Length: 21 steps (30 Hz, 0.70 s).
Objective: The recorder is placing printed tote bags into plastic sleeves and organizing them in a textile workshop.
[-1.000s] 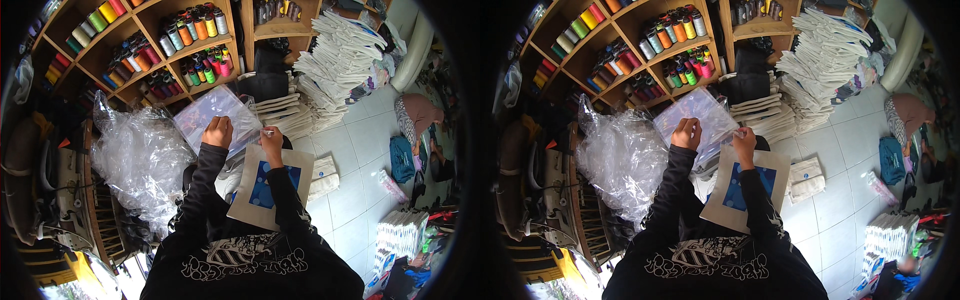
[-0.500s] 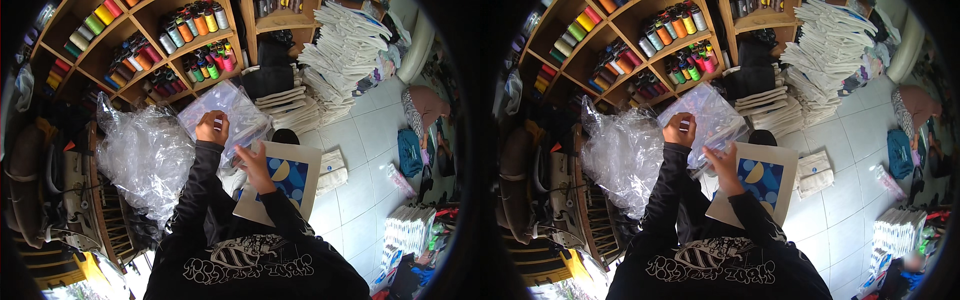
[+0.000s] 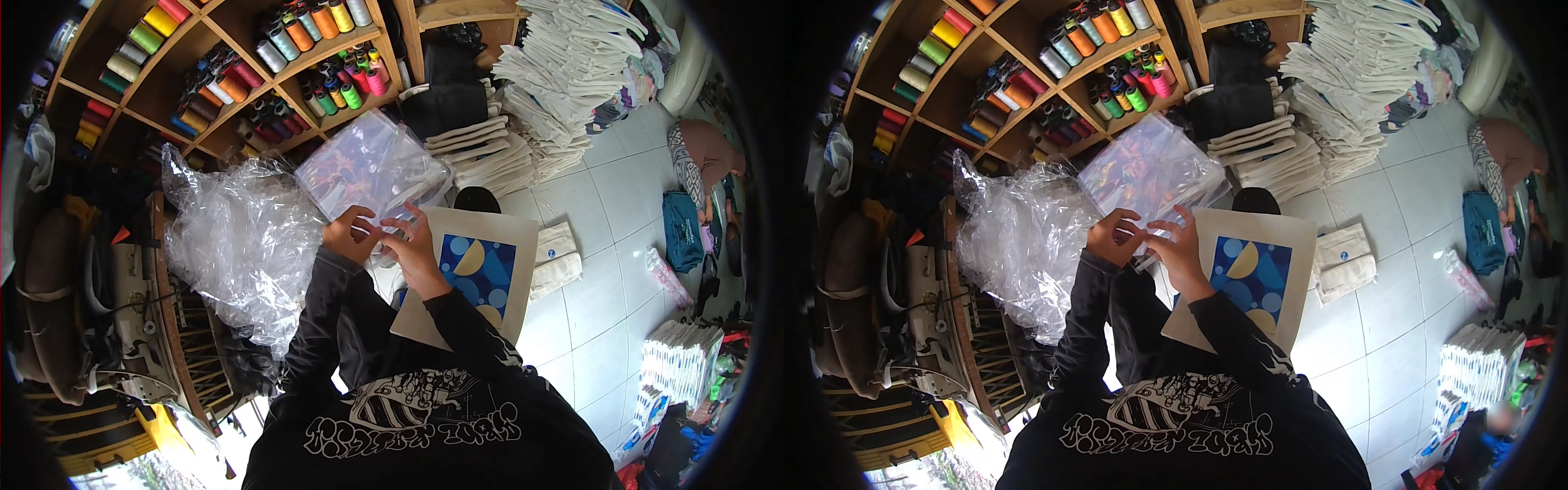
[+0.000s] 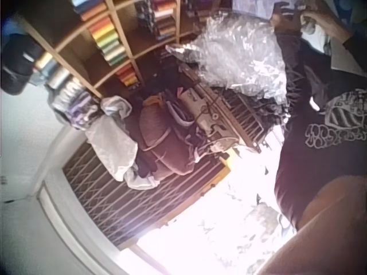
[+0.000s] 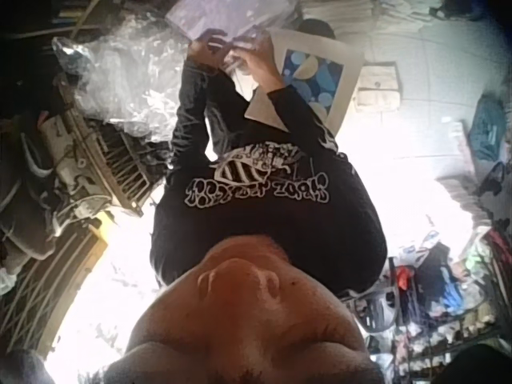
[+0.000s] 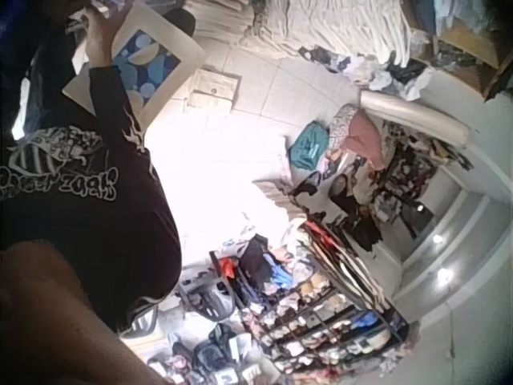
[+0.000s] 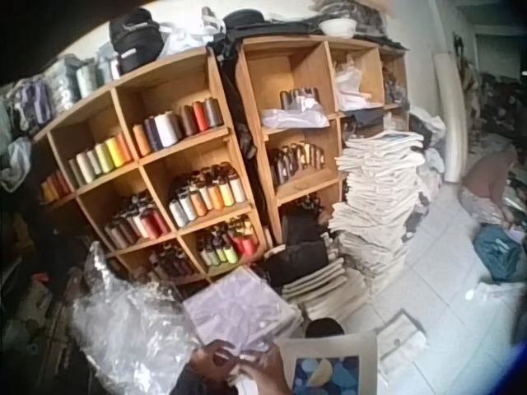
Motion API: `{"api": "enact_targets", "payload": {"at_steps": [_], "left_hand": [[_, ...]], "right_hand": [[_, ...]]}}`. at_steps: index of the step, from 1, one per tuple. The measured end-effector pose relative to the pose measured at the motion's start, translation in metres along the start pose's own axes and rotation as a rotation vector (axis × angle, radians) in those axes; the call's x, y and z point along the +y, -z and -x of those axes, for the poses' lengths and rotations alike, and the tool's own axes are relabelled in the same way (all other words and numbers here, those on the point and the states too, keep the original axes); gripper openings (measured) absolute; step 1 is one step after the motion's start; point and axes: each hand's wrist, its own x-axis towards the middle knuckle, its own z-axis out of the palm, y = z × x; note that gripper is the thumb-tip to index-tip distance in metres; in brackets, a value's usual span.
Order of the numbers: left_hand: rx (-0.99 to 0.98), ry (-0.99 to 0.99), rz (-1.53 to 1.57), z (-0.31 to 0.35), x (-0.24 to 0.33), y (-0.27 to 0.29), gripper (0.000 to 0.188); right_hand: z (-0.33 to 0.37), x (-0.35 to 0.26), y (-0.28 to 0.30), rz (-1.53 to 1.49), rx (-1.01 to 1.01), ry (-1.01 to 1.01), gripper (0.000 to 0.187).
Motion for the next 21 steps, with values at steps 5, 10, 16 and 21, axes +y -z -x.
{"api": "enact_targets", "payload": {"at_steps": [5,10,16,21], "left_hand": [[0.183,-0.086,-0.174,-0.002,0.011,0.007,0.018],[0.21,-0.134,-0.222,0.001,0.016,0.011,0.019],[0.216,-0.168,-0.28,0.011,0.005,-0.001,0.021],[0.229,-0.183,-0.264,0.025,0.004,-0.016,0.021]], "right_hand": [[-0.006,0.01,0.009,-0.024,0.02,0.018,0.071],[-0.012,0.026,0.014,-0.004,0.054,0.014,0.071],[-0.007,0.017,0.004,-0.118,0.169,-0.181,0.075],[-0.021,0.027,-0.002,0.043,0.312,-0.109,0.072]]}}
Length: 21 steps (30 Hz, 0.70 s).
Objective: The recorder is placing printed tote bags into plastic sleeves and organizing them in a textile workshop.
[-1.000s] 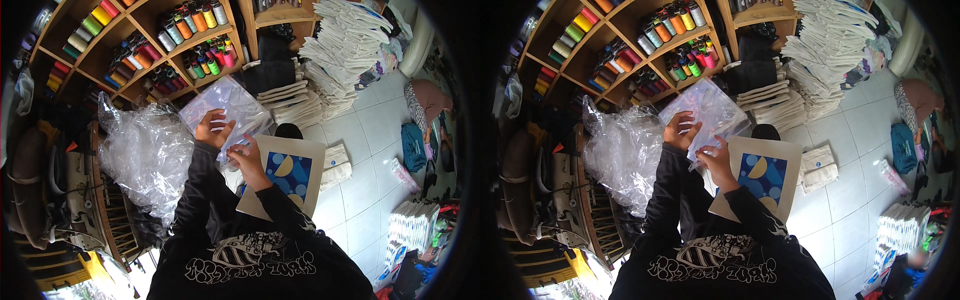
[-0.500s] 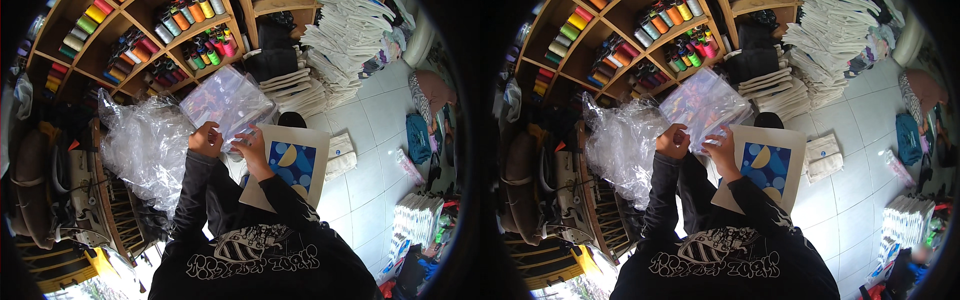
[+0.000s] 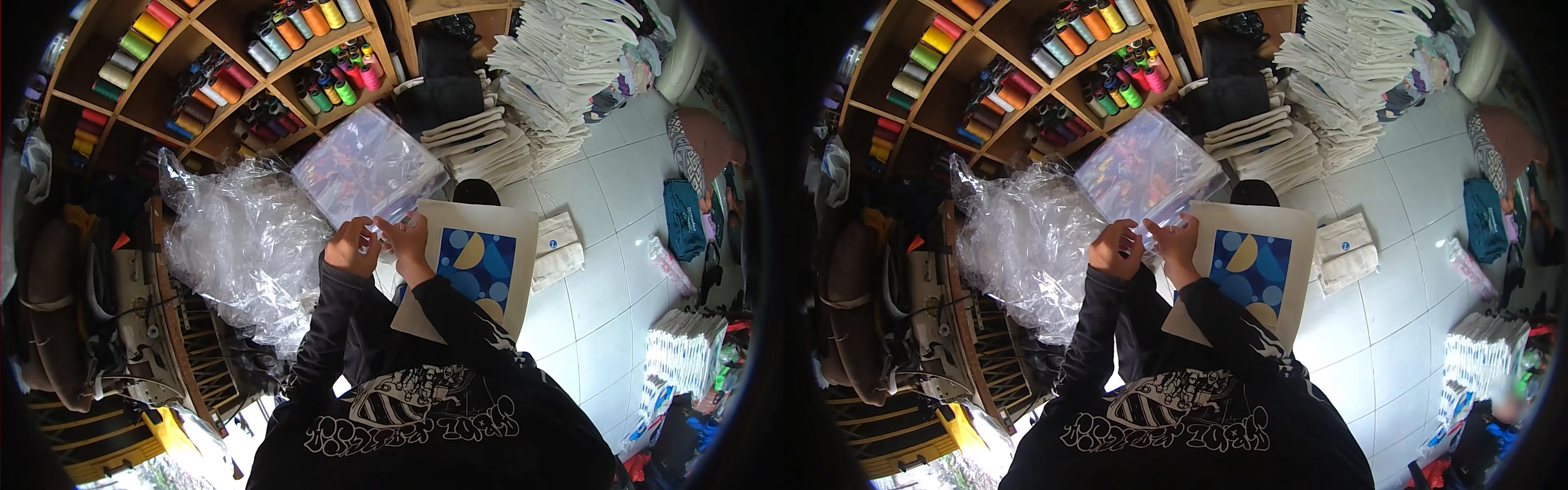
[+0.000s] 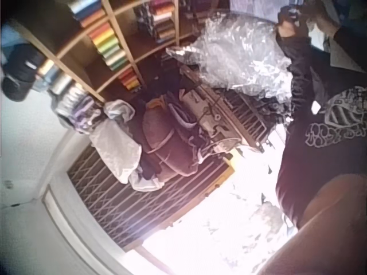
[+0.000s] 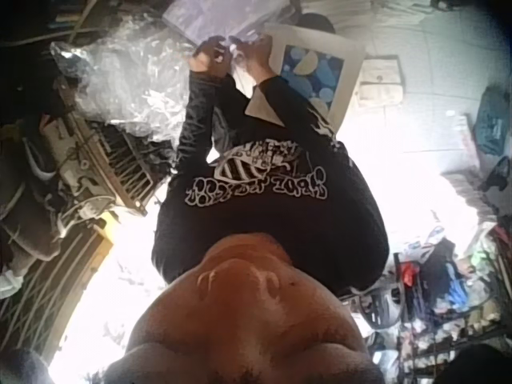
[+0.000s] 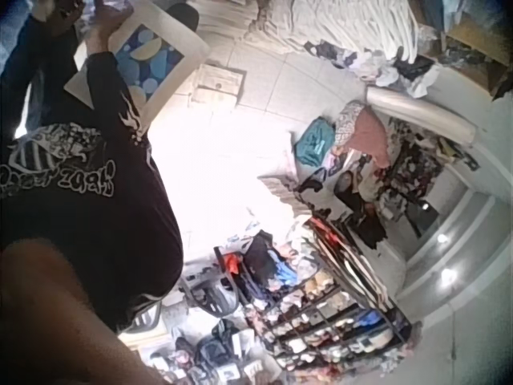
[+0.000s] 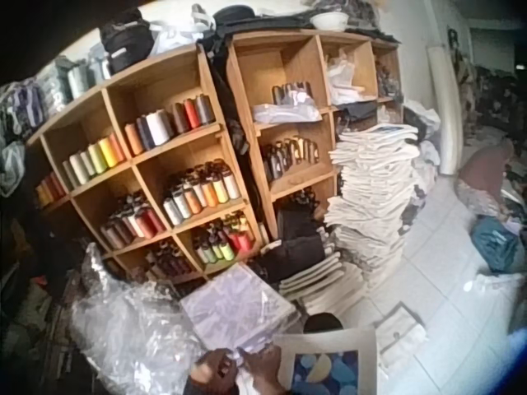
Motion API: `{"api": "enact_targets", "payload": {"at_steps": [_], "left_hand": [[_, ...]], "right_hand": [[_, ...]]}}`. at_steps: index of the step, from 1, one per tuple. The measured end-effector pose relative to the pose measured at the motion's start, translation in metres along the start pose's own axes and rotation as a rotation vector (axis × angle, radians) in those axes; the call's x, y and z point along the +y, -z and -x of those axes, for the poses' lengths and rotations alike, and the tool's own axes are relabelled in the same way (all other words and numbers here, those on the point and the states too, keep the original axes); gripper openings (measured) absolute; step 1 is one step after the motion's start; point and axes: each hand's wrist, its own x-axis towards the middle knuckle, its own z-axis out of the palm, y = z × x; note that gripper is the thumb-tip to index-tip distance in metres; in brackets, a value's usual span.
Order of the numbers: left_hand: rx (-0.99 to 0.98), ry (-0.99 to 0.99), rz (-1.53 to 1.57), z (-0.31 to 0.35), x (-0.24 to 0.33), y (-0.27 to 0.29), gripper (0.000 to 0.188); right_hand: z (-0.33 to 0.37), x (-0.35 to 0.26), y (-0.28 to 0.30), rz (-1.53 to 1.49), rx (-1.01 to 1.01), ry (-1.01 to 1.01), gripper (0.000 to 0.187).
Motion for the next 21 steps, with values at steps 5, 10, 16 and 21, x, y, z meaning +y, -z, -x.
{"api": "enact_targets", "payload": {"at_steps": [5,10,16,21], "left_hand": [[0.069,-0.013,-0.107,0.007,-0.002,-0.021,0.021],[0.134,0.063,-0.113,0.008,-0.005,-0.03,0.023],[0.181,0.063,-0.131,0.008,-0.022,-0.033,0.025],[0.181,0.05,-0.116,0.008,-0.035,-0.031,0.023]], "right_hand": [[-0.059,0.06,0.009,0.267,0.243,0.348,0.069],[-0.039,0.044,0.003,0.246,0.246,0.365,0.07],[0.02,-0.003,0.05,0.443,-0.093,0.339,0.068],[0.042,-0.068,0.111,1.044,-0.166,0.847,0.051]]}}
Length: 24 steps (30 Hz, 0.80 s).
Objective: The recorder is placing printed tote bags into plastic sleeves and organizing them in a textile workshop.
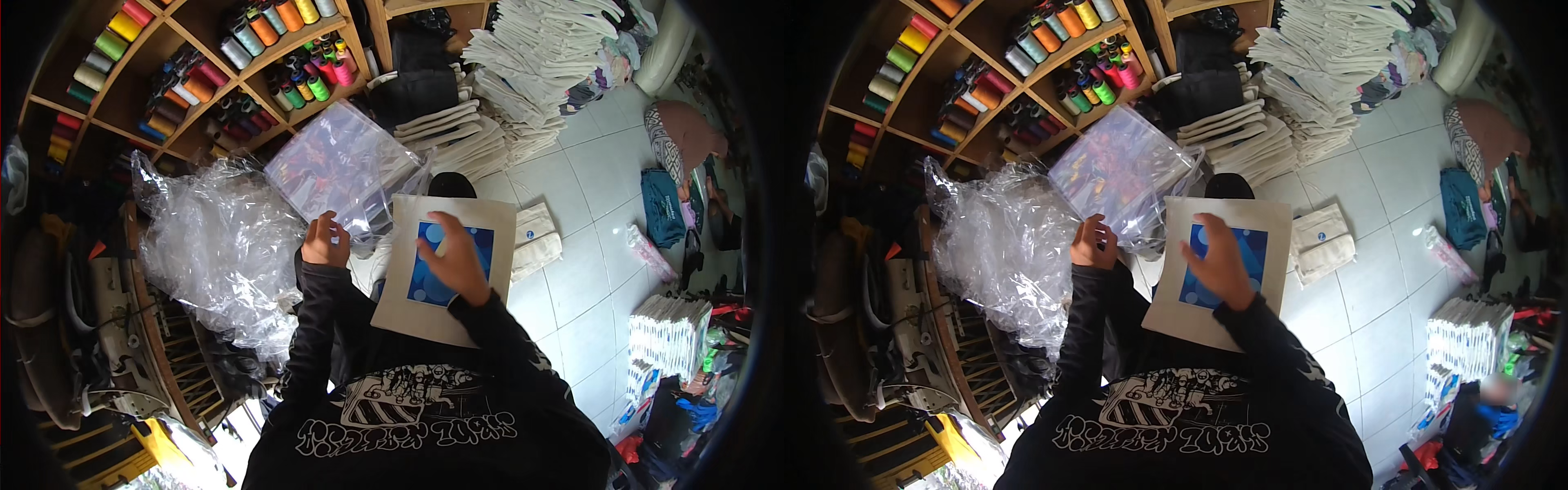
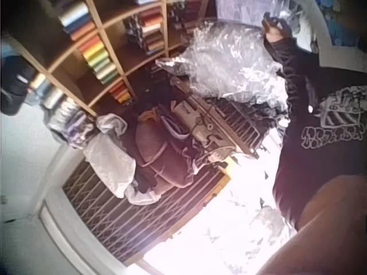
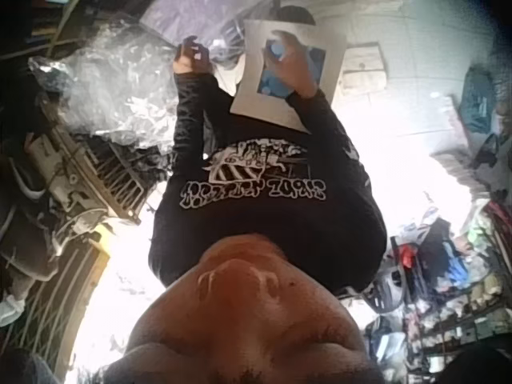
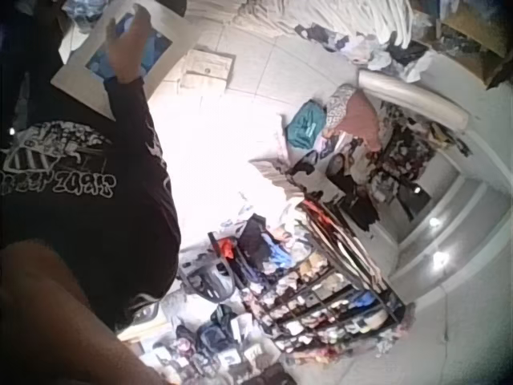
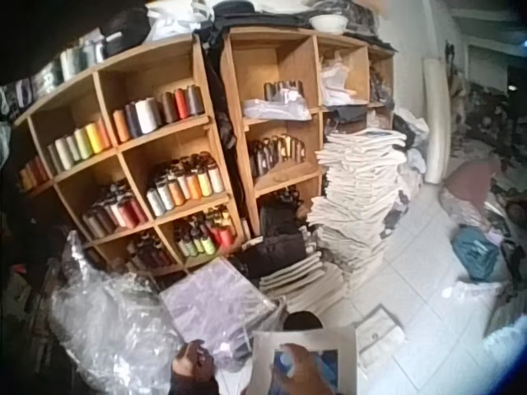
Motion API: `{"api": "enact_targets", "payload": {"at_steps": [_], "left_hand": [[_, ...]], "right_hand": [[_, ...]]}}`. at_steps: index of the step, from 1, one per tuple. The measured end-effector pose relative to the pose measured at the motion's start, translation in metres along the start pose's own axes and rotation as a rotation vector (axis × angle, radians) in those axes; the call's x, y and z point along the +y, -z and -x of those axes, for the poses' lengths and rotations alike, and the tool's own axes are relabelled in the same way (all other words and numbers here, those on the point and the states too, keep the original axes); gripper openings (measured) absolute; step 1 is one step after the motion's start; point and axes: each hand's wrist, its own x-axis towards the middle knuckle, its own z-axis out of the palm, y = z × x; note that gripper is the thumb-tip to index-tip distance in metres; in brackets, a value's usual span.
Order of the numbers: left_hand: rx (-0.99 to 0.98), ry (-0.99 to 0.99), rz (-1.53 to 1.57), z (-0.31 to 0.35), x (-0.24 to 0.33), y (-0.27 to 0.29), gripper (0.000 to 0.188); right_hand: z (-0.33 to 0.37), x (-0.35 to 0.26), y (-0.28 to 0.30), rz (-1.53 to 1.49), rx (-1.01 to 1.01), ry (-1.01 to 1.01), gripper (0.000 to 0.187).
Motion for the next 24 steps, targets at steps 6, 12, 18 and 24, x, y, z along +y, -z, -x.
{"api": "enact_targets", "payload": {"at_steps": [6,12,18,24], "left_hand": [[0.134,-0.024,0.008,-0.037,-0.002,0.016,0.019],[0.315,-0.266,-0.129,-0.118,0.008,0.06,0.015],[0.407,-0.465,-0.268,-0.159,0.032,0.094,0.015],[0.246,-0.465,-0.271,-0.119,-0.002,0.042,0.015]], "right_hand": [[-0.025,0.012,0.02,0.191,-0.017,0.005,0.049],[-0.027,0.038,0.031,0.873,0.008,0.069,0.076],[-0.046,0.046,0.072,0.837,-0.349,-0.282,0.079],[-0.049,0.054,0.074,0.804,-0.369,-0.272,0.065]]}}
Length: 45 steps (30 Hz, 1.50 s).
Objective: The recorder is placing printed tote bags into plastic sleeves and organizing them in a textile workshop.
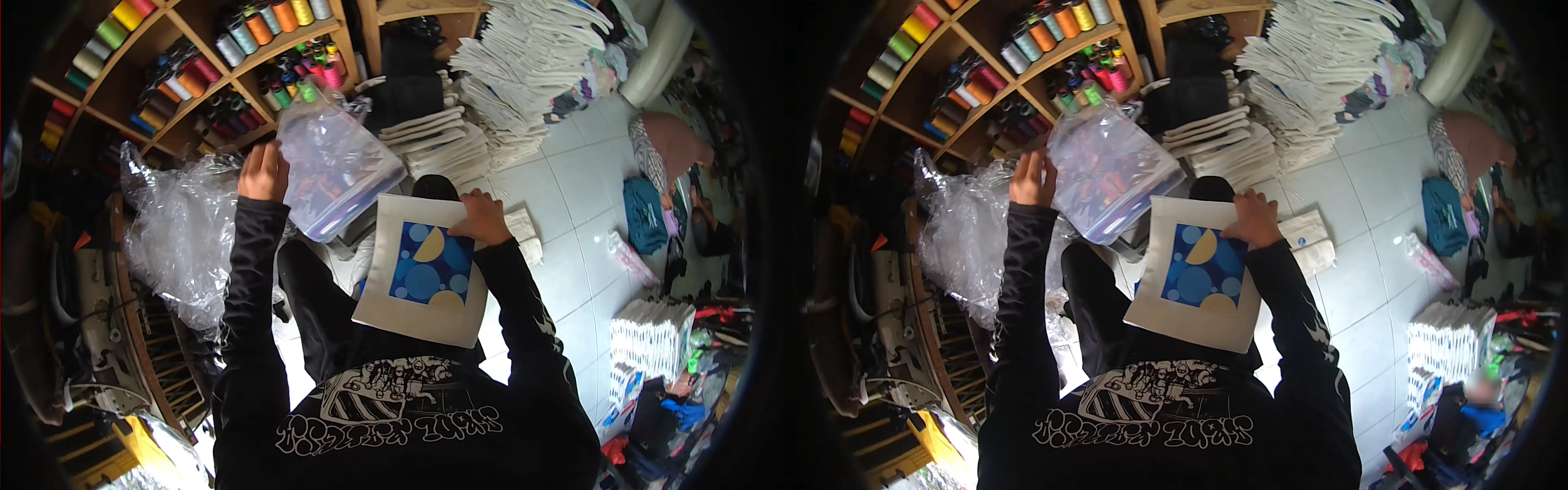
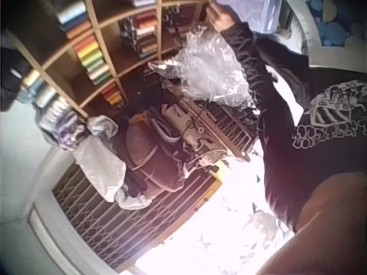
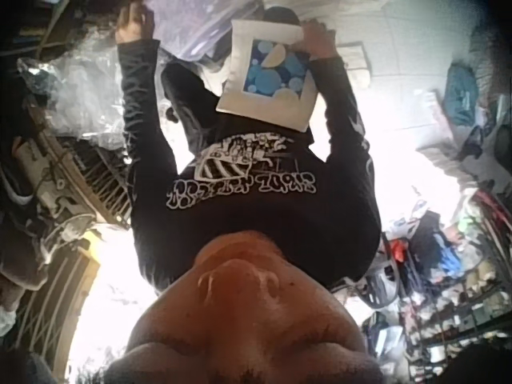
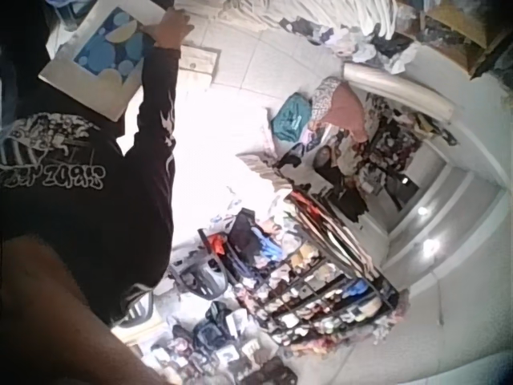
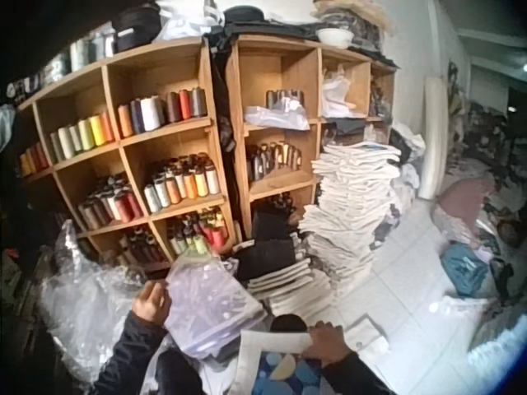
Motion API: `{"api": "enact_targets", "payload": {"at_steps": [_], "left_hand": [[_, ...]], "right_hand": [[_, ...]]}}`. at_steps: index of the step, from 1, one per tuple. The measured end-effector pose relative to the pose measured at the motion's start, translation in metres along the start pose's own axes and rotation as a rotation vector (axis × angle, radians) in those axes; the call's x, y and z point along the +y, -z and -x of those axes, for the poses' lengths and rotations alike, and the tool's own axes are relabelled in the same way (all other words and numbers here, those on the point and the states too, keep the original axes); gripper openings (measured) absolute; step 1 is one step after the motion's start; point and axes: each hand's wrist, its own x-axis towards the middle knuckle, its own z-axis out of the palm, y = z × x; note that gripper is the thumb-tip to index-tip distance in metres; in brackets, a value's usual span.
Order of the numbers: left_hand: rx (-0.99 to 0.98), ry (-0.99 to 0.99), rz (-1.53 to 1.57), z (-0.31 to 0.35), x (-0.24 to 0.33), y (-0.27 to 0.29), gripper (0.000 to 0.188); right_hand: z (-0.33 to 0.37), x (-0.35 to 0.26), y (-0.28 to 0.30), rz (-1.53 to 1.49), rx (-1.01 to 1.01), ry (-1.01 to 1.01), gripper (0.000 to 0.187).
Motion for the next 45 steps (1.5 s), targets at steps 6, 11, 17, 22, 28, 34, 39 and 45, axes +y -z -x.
{"api": "enact_targets", "payload": {"at_steps": [6,11,17,22,28,34,39,45], "left_hand": [[-0.272,0.227,0.168,0.083,0.003,-0.049,0.018],[-0.347,0.275,0.222,0.117,0.006,-0.06,0.018],[-0.303,0.27,0.189,0.13,0.016,-0.062,0.016],[-0.213,0.208,0.204,0.119,0.03,-0.062,0.016],[-0.16,0.022,0.295,0.113,0.043,-0.067,0.02],[-0.194,-0.01,0.365,0.126,0.051,-0.063,0.016],[-0.262,0.218,0.416,0.143,0.04,-0.064,0.023],[-0.333,0.326,0.491,0.152,0.047,-0.061,0.03]], "right_hand": [[-0.007,0.009,-0.003,-0.029,-0.033,-0.005,0.064],[-0.006,0.002,-0.016,-0.017,0.064,-0.052,0.068],[-0.009,0.013,-0.011,-0.1,-0.09,-0.107,0.074],[-0.012,0.019,0.023,-0.043,-0.255,-0.034,0.07],[-0.005,0.04,0.004,-0.167,-0.189,-0.051,0.068],[0.01,0.048,-0.001,-0.208,-0.061,-0.057,0.069],[0.011,0.046,0.005,-0.235,-0.095,-0.072,0.067],[0.02,0.037,0.022,-0.232,0.039,-0.073,0.064]]}}
